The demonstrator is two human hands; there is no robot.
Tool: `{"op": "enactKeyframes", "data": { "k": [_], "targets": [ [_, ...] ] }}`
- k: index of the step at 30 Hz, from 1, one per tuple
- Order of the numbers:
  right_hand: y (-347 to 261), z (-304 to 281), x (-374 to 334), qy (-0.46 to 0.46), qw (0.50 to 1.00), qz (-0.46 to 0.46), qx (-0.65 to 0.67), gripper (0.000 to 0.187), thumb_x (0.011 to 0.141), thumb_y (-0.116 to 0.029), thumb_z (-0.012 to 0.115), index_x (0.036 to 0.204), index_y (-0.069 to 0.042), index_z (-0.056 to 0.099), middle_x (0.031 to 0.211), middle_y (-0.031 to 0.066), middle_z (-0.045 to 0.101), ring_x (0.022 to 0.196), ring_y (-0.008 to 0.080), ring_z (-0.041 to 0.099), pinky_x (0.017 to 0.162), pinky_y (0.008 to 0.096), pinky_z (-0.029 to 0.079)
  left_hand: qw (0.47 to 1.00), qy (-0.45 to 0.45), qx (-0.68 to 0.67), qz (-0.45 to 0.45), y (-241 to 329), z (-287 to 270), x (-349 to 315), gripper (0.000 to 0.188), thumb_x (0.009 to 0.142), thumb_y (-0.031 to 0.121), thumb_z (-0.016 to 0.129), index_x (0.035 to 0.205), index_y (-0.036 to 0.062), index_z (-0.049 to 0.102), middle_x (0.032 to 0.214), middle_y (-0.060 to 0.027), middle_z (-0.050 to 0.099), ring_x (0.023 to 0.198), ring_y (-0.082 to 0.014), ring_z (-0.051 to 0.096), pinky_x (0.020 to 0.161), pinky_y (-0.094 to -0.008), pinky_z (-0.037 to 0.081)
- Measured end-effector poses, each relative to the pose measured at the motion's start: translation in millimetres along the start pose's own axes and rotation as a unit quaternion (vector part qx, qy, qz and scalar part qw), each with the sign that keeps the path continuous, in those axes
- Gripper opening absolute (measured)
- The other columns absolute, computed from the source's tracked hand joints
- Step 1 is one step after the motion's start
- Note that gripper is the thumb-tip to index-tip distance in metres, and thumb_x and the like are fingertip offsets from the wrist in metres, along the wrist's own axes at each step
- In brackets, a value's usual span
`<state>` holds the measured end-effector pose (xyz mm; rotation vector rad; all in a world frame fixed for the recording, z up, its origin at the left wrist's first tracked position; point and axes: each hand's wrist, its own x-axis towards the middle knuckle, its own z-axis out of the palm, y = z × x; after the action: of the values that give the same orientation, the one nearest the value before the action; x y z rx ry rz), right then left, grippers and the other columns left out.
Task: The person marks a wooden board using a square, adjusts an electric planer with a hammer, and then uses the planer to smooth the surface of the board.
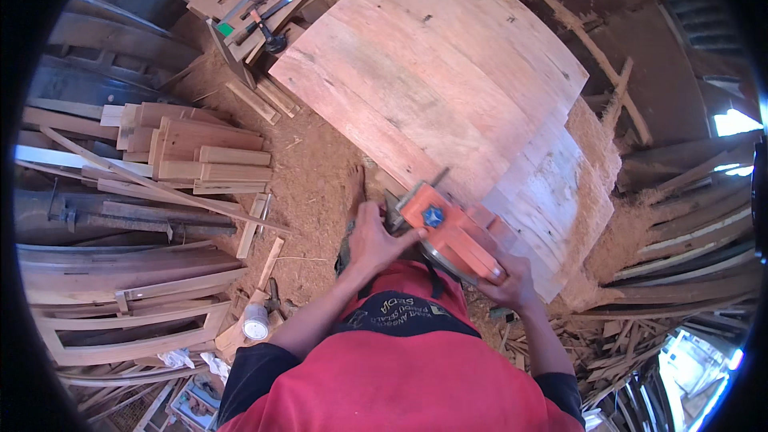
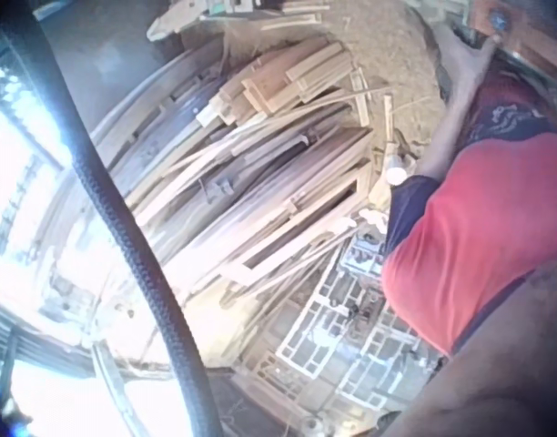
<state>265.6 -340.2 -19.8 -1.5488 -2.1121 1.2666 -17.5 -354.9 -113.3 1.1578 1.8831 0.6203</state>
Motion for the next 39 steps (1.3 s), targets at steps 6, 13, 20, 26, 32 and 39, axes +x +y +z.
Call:
{"op": "enactKeyframes", "data": {
  "k": [6, 13, 20, 26, 32, 39],
  "targets": [
    [-41.7, 32.2, 72.3, 0.005, 0.999, -0.019, 0.027, 0.041, 0.072, -0.025, 0.079, 0.105, -0.004, 0.068, 0.093, 0.0183, 0.070, 0.084, 0.0386, 0.069, 0.073, 0.0434, 0.055, 0.996, 0.034, 0.020, 0.086, 0.1, -73.5, 49.0, 0.087, 0.071, 0.039, 0.090, 0.135, -0.0031, 0.050, 0.119, -0.0193, 0.059, 0.110, -0.0311, 0.060, 0.092, -0.0403, 0.050],
    [-59.5, 43.4, 102.4, 0.005, 0.999, -0.032, 0.042, 0.037, 0.074, -0.025, 0.077, 0.101, -0.002, 0.067, 0.089, 0.0193, 0.069, 0.081, 0.0398, 0.068, 0.072, 0.0449, 0.054, 0.949, 0.023, 0.111, 0.295, 34.3, -104.3, 86.3, 0.040, 0.077, 0.028, 0.082, 0.105, 0.0031, 0.068, 0.096, -0.0159, 0.065, 0.092, -0.0349, 0.064, 0.080, -0.0437, 0.053],
    [-59.6, 44.9, 104.3, 0.017, 0.996, -0.046, 0.071, 0.033, 0.073, -0.024, 0.077, 0.096, -0.002, 0.067, 0.085, 0.0196, 0.068, 0.078, 0.0394, 0.068, 0.070, 0.0451, 0.054, 0.912, 0.022, 0.154, 0.379, 28.8, -100.6, 101.1, 0.034, 0.075, 0.025, 0.080, 0.093, 0.0007, 0.066, 0.088, -0.0166, 0.062, 0.087, -0.0365, 0.062, 0.075, -0.0455, 0.053],
    [-61.0, 45.4, 108.5, 0.021, 0.996, -0.077, 0.051, 0.033, 0.072, -0.024, 0.077, 0.096, -0.003, 0.067, 0.083, 0.0194, 0.068, 0.076, 0.0391, 0.068, 0.068, 0.0451, 0.053, 0.878, -0.136, 0.148, 0.434, 23.4, -125.1, 127.4, 0.040, 0.077, 0.025, 0.080, 0.103, -0.0016, 0.064, 0.102, -0.0190, 0.062, 0.097, -0.0375, 0.060, 0.085, -0.0453, 0.052],
    [-82.4, 52.4, 131.3, 0.047, 0.995, -0.088, -0.005, 0.037, 0.073, -0.029, 0.076, 0.099, -0.002, 0.070, 0.085, 0.0195, 0.070, 0.076, 0.0389, 0.068, 0.070, 0.0464, 0.054, 0.939, 0.104, 0.131, 0.299, -5.2, -143.6, 120.1, 0.056, 0.088, 0.035, 0.075, 0.128, -0.0018, 0.059, 0.121, -0.0219, 0.061, 0.113, -0.0372, 0.059, 0.094, -0.0437, 0.050],
    [-145.2, 96.6, 241.2, 0.041, 0.994, -0.099, -0.003, 0.037, 0.077, -0.033, 0.074, 0.105, -0.009, 0.073, 0.092, 0.0204, 0.071, 0.082, 0.0373, 0.070, 0.072, 0.0470, 0.055, 0.970, 0.231, -0.048, 0.062, -110.8, -156.5, 200.3, 0.053, 0.094, 0.040, 0.071, 0.122, -0.0047, 0.064, 0.114, -0.0159, 0.067, 0.100, -0.0235, 0.063, 0.086, -0.0361, 0.050]
  ]
}}
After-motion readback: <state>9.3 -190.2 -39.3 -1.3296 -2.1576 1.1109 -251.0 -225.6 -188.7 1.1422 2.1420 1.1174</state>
